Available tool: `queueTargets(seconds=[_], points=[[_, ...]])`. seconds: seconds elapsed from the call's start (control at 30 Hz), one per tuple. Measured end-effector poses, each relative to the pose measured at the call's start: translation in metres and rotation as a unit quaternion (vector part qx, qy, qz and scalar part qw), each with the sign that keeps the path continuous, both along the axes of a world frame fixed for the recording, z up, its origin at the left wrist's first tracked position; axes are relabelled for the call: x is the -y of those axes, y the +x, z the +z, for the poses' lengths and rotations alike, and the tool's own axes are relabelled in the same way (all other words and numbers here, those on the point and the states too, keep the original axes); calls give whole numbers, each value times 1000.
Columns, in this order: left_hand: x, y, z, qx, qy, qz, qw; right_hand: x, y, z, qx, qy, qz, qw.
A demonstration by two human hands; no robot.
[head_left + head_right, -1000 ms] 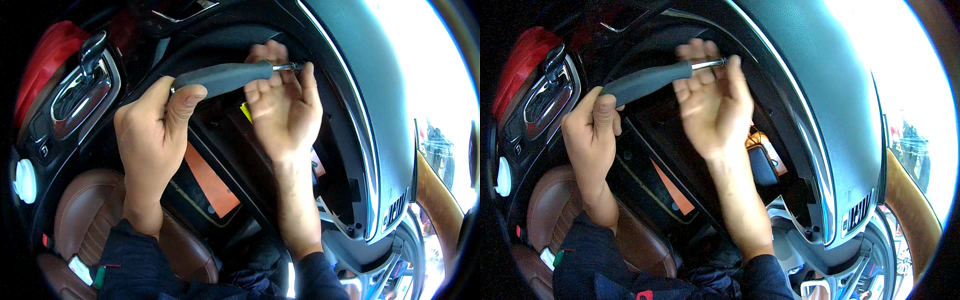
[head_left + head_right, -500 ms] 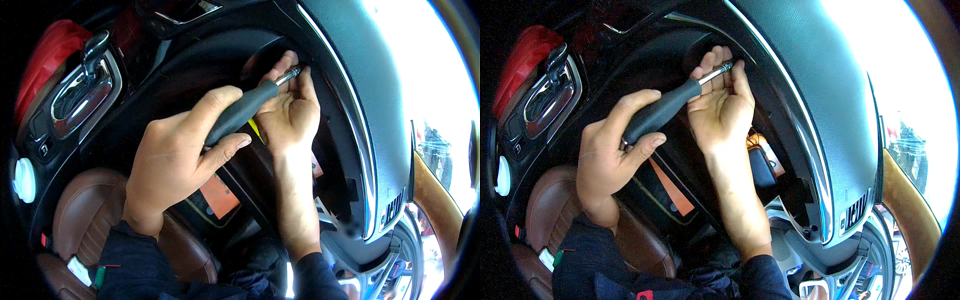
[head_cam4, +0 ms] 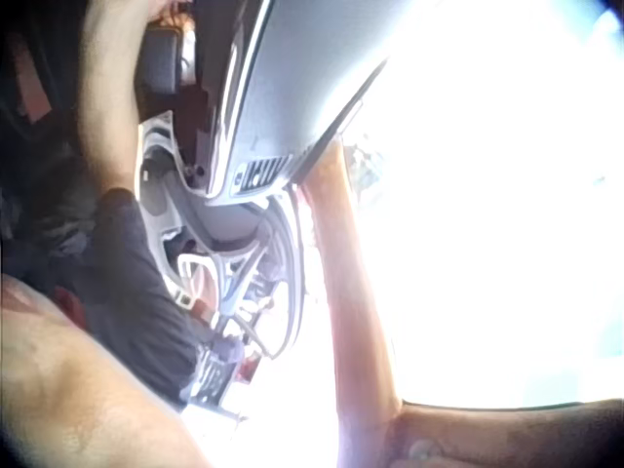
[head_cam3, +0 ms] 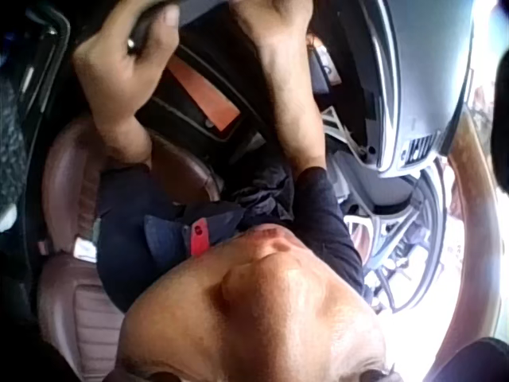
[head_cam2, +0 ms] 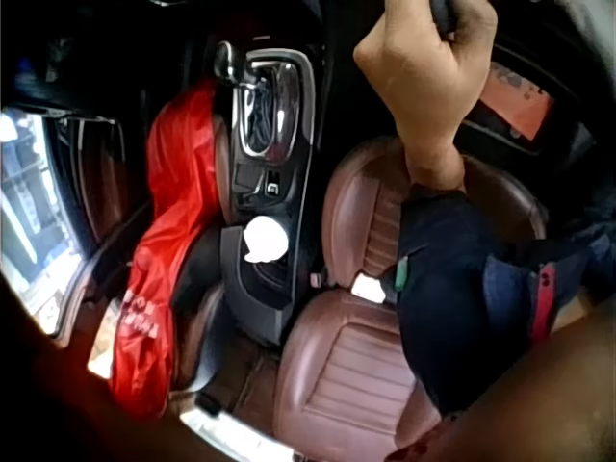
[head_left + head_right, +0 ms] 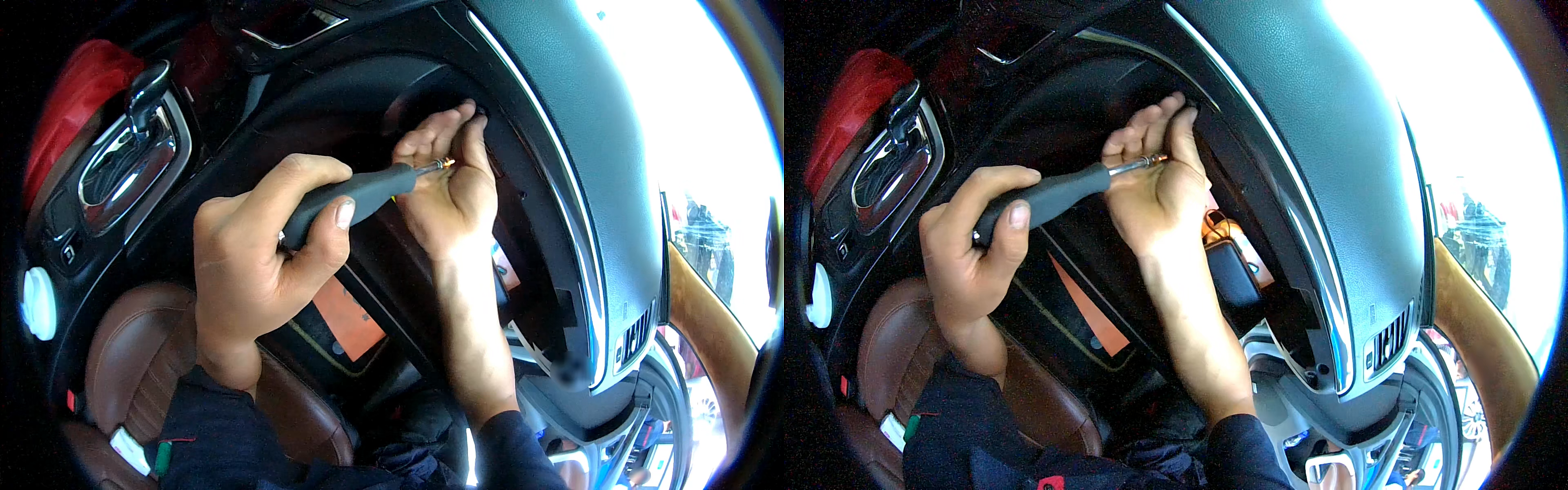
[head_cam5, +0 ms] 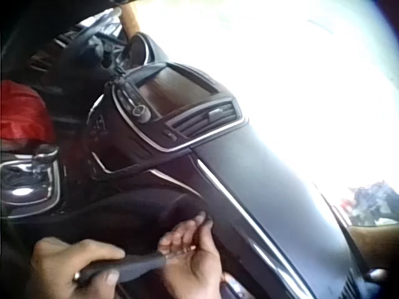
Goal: The person uses a screwdriver to remove screws from the dashboard panel, then detaches the panel to expose internal components. The person continues to unscrew and adjust parts within the dashboard area.
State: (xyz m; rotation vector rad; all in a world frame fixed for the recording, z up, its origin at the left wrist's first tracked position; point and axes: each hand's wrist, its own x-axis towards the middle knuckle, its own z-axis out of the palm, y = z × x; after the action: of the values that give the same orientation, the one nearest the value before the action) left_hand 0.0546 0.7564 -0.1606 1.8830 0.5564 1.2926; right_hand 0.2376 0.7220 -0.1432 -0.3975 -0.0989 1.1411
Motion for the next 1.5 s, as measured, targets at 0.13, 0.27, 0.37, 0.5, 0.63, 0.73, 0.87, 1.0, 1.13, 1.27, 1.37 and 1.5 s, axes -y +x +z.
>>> queueTargets(seconds=[0.13,0.27,0.37,0.5,0.63,0.73,0.87,1.0,1.13,1.27,1.37,1.5], points=[[-4,6,-1,32,47,10,998,2,2,7,-37,18,0,999],[-7,3,-4,13,88,20,996,-3,-2,7,-44,-27,-45,998],[-8,1,-7,7,96,20,995,-9,-8,9,27,-72,-70,995],[-10,8,-9,-1,140,29,990,-13,-5,3,26,-96,-94,991],[1,13,-7,-16,101,9,995,-2,-3,17,42,-130,-157,978],[-9,6,-17,-13,137,58,989,-25,-17,5,23,-110,-132,985],[-6,4,-19,-11,61,67,996,-12,-11,13,-9,24,-17,1000],[-4,7,-18,-1,51,76,996,-2,-3,21,-46,82,21,995],[-6,4,-15,-9,48,62,997,0,-1,17,-25,85,30,996],[-6,9,-16,-10,25,77,997,-5,4,9,-36,84,40,995],[-7,6,-17,-8,17,73,997,-5,-3,10,-20,70,0,997],[-8,6,-18,-13,39,83,996,-9,-4,9,-12,16,-23,1000]])
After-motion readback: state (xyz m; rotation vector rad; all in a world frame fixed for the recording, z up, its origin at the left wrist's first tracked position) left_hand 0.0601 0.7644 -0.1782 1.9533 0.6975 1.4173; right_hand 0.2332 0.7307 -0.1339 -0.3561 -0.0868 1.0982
